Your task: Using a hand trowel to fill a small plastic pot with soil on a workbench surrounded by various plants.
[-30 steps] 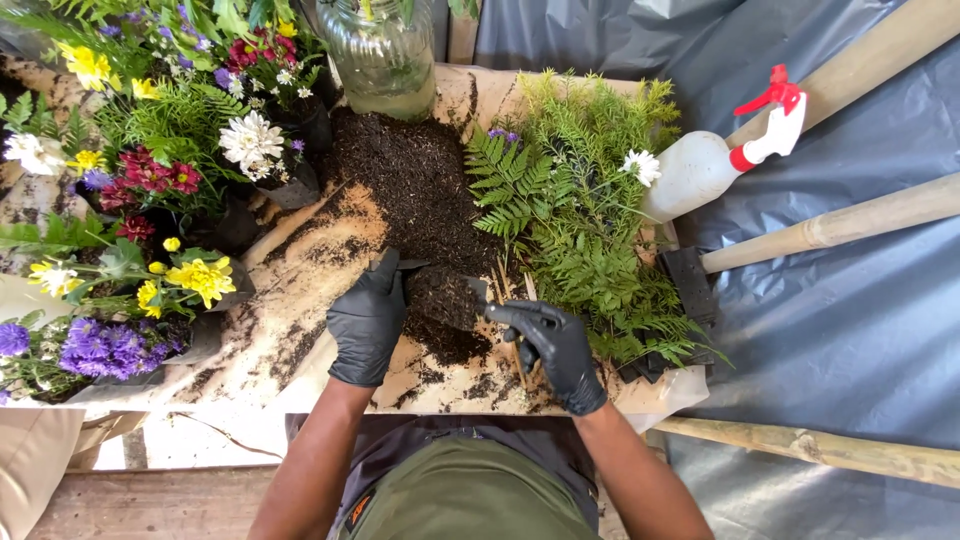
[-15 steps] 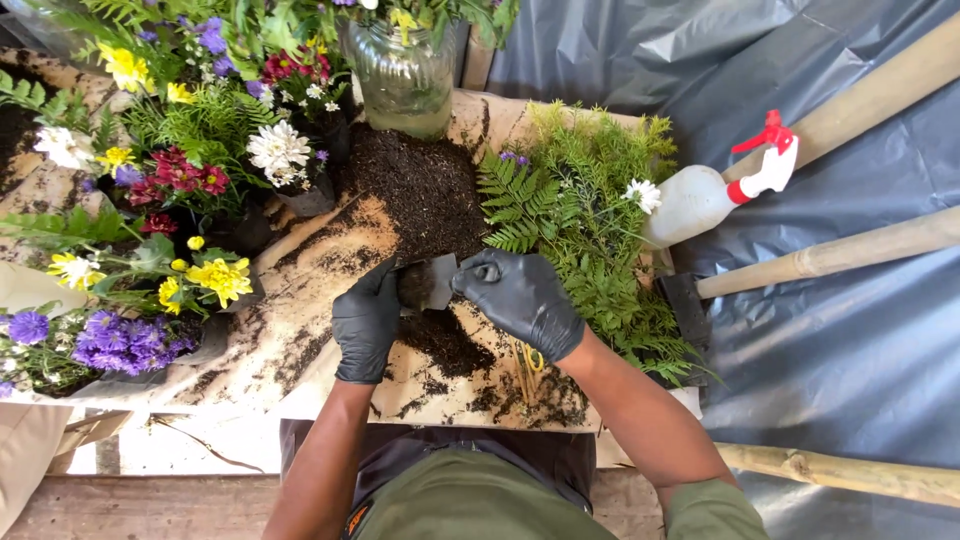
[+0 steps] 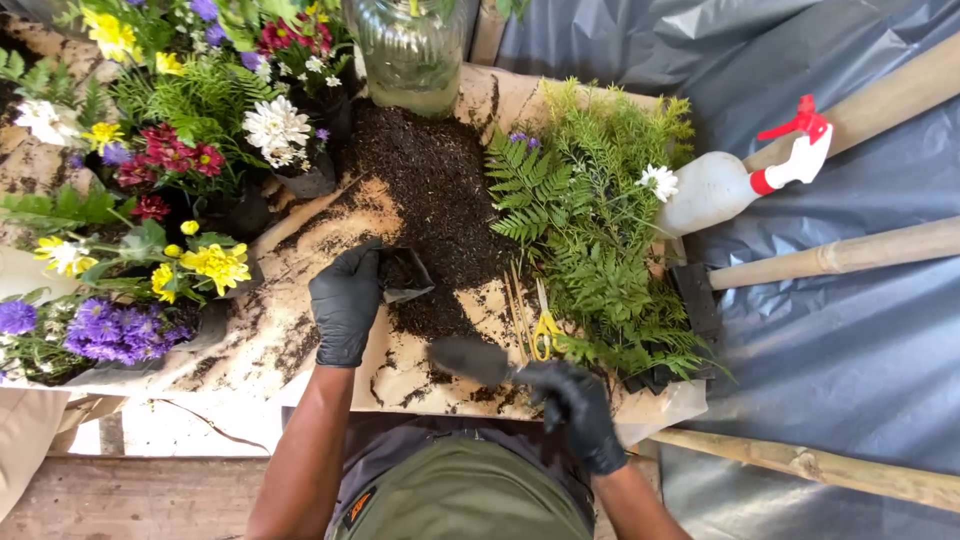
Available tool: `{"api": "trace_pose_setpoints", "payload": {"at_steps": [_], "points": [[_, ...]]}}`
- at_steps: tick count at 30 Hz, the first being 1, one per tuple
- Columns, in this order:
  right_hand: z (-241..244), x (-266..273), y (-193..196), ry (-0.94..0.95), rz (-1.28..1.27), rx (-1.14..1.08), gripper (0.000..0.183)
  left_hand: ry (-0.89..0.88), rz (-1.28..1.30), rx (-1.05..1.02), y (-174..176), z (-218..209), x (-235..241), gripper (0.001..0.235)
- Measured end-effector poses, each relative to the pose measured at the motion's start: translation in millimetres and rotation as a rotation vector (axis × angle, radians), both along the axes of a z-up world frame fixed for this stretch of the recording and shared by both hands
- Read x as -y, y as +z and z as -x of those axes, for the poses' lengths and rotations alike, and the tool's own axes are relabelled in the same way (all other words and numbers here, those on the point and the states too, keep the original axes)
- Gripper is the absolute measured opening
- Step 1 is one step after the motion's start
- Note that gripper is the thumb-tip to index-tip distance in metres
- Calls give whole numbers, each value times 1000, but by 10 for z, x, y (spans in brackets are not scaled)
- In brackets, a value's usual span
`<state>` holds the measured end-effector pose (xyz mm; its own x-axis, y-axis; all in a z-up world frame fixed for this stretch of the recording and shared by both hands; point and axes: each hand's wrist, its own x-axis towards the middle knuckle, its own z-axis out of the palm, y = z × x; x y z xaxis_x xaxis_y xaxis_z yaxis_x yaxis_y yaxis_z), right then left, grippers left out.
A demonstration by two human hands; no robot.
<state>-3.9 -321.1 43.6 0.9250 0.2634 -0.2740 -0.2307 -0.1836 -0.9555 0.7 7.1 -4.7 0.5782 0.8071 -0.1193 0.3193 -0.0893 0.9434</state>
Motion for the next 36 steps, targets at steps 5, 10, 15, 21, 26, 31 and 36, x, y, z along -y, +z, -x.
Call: {"api": "trace_pose_setpoints", "payload": {"at_steps": [5,10,15,21,26,31,36], "points": [[149,23,-429,123,-84,-16,39,-19,-54,88,-11,-59,1,24],[-101,-327,-460,-133,-229,-100,28,15,-102,53,182,-36,63,21],[-272,-598,-454,-260,-237,-111,33,59,-50,27,337,25,148,16],[-435,-783,-672,-238,-388,-52,33,5,58,-62,187,100,258,17],[-395,-658,-347,-247,-358,-46,32,-36,54,-123,-215,51,146,19],[-476,-367,-193,-237,-374,46,35,-88,-11,-106,174,37,283,24],[-453,-280,168,-192,-408,68,32,-119,-69,-107,332,-16,391,24]]}}
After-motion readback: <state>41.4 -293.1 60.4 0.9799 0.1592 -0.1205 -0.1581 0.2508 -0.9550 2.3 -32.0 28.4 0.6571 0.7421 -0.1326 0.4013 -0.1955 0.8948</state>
